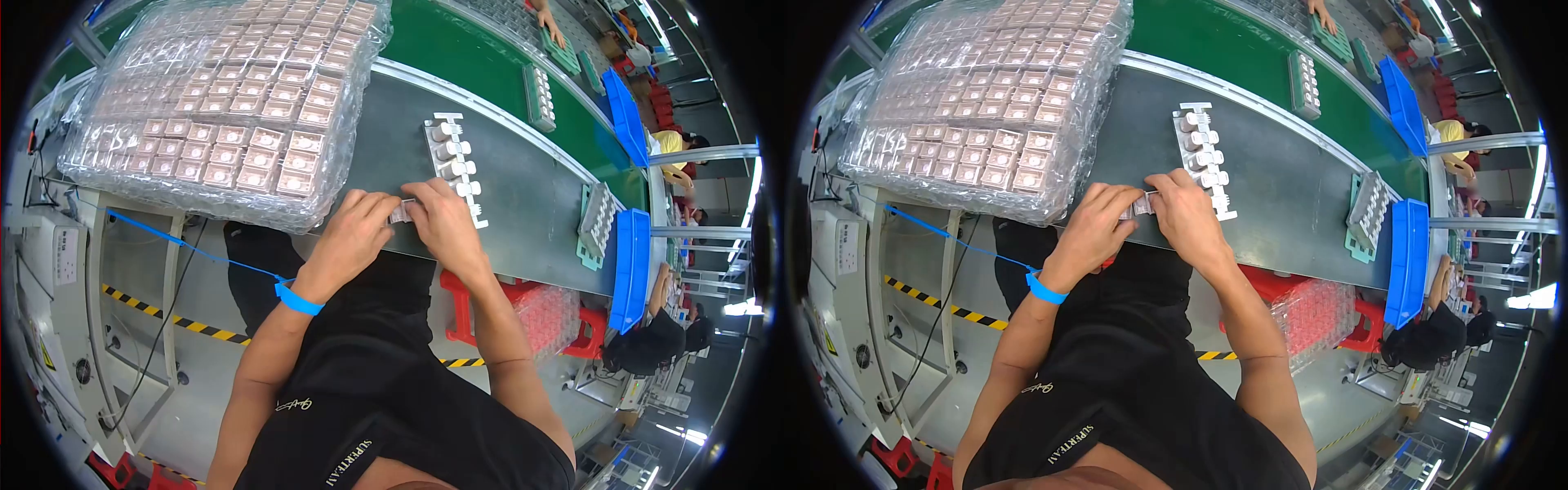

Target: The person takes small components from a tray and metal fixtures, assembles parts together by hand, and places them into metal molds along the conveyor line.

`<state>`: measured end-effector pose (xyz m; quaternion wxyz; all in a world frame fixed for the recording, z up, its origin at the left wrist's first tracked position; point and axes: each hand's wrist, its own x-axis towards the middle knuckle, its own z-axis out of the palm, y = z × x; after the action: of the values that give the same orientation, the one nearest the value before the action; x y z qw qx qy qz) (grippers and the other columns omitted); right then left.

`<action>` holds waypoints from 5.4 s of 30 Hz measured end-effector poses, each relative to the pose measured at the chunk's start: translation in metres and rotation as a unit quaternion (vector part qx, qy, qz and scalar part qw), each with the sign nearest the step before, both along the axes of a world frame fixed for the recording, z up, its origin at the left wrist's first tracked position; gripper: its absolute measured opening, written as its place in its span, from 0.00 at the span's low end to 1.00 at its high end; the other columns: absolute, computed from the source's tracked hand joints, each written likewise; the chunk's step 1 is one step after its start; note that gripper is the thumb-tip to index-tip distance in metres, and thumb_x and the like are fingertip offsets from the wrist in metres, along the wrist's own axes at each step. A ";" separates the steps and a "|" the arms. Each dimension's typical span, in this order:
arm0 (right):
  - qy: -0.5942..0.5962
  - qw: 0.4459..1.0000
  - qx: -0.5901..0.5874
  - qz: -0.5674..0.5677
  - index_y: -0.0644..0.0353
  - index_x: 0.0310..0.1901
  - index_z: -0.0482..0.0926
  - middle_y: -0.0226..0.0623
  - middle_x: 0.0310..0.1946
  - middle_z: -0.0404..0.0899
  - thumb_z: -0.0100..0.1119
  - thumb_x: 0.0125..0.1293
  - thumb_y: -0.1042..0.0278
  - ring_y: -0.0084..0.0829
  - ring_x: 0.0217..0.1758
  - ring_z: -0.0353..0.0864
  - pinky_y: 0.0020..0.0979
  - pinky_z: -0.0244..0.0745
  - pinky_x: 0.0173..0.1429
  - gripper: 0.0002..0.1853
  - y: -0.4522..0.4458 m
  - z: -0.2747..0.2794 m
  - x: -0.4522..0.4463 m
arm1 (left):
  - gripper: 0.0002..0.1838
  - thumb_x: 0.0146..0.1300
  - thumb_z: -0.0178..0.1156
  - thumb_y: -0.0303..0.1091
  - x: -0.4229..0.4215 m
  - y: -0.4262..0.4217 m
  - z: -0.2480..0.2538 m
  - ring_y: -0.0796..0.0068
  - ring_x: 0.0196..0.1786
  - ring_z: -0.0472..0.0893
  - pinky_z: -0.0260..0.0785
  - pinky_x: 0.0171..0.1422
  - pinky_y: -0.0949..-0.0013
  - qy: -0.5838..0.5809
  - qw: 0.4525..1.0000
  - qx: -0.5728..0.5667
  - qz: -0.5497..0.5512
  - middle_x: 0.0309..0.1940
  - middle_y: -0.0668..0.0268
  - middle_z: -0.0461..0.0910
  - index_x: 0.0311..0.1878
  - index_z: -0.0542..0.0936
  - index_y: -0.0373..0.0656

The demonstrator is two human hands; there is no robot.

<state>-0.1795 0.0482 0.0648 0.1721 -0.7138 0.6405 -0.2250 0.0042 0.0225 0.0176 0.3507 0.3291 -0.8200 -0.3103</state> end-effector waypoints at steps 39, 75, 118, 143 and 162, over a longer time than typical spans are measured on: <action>0.074 0.995 -0.052 -0.028 0.66 0.33 0.85 0.47 0.32 0.81 0.67 0.60 0.71 0.44 0.34 0.84 0.40 0.77 0.40 0.07 -0.054 0.083 0.027 | 0.45 0.65 0.65 0.35 0.010 0.007 -0.025 0.39 0.66 0.75 0.72 0.69 0.50 0.097 0.994 0.040 0.024 0.69 0.41 0.70 0.82 0.54 0.41; 0.103 0.951 -0.043 0.290 0.63 0.39 0.89 0.44 0.33 0.88 0.69 0.62 0.60 0.38 0.37 0.87 0.39 0.80 0.45 0.14 -0.252 0.087 0.261 | 0.27 0.73 0.55 0.38 0.005 0.010 -0.031 0.41 0.58 0.82 0.78 0.60 0.49 0.047 0.996 0.071 0.006 0.64 0.43 0.75 0.73 0.68 0.45; -0.280 0.929 -0.110 -0.217 0.69 0.48 0.81 0.50 0.38 0.88 0.65 0.66 0.65 0.38 0.43 0.89 0.36 0.82 0.49 0.16 0.023 0.003 -0.101 | 0.14 0.68 0.59 0.22 -0.071 -0.015 -0.003 0.81 0.35 0.78 0.72 0.39 0.73 0.069 0.990 0.109 0.050 0.40 0.64 0.82 0.56 0.81 0.35; -0.057 0.966 -0.132 -0.214 0.64 0.51 0.84 0.47 0.42 0.86 0.65 0.66 0.63 0.44 0.42 0.87 0.39 0.81 0.48 0.16 -0.031 0.011 -0.060 | 0.30 0.57 0.68 0.25 -0.016 -0.011 0.001 0.50 0.62 0.73 0.67 0.69 0.54 -0.041 0.998 -0.022 -0.053 0.60 0.53 0.78 0.65 0.76 0.35; -0.133 0.956 -0.053 -0.257 0.67 0.46 0.86 0.41 0.39 0.87 0.65 0.67 0.68 0.31 0.37 0.87 0.30 0.81 0.43 0.11 -0.032 0.027 -0.095 | 0.21 0.57 0.66 0.20 -0.022 -0.013 -0.014 0.51 0.57 0.77 0.72 0.63 0.56 0.023 0.998 -0.048 0.014 0.53 0.55 0.81 0.55 0.81 0.34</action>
<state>-0.2744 0.0158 0.0920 0.1539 -0.4968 0.7607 -0.3885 -0.0182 0.0096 0.0033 0.3893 0.3158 -0.8209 -0.2735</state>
